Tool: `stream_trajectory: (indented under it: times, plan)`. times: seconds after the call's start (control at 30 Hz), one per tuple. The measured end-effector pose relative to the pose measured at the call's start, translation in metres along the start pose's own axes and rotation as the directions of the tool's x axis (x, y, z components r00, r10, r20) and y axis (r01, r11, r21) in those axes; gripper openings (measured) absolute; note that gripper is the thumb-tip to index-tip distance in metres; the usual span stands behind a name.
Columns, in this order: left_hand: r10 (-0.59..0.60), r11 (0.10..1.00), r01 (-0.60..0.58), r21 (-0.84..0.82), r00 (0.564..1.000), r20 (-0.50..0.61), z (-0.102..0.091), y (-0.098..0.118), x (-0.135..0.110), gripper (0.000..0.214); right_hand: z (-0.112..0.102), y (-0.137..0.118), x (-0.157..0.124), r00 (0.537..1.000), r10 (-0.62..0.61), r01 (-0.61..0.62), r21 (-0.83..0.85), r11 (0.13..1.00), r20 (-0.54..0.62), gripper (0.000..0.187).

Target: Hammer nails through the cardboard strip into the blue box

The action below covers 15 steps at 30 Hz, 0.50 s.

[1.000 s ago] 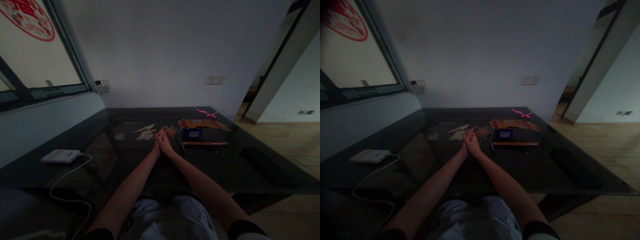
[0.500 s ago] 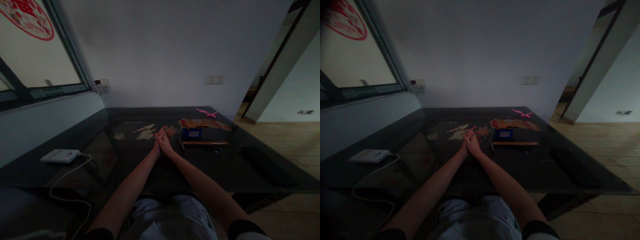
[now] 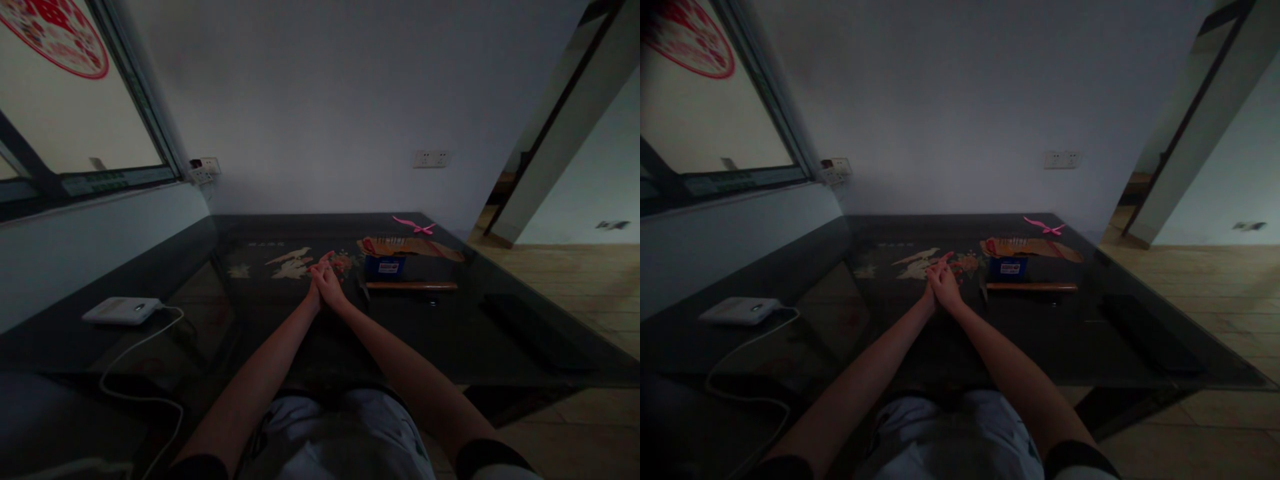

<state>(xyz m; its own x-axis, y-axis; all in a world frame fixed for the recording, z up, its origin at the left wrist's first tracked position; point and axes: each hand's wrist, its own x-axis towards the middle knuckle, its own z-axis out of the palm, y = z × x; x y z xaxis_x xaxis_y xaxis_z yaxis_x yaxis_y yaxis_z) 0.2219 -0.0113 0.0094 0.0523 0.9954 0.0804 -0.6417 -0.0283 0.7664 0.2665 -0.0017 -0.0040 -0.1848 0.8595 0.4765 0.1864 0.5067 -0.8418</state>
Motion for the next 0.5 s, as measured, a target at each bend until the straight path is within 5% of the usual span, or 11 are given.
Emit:
stream_trajectory:
  times: [0.5]
  plan:
    - [0.002, 1.0, -0.002, -0.006, 1.0, 0.006, -0.0021, -0.0013, 0.001, 0.044, 0.0009, 0.0017, -0.0007, 1.0, 0.019, -0.019, 0.009, 1.0, -0.013, 0.036]
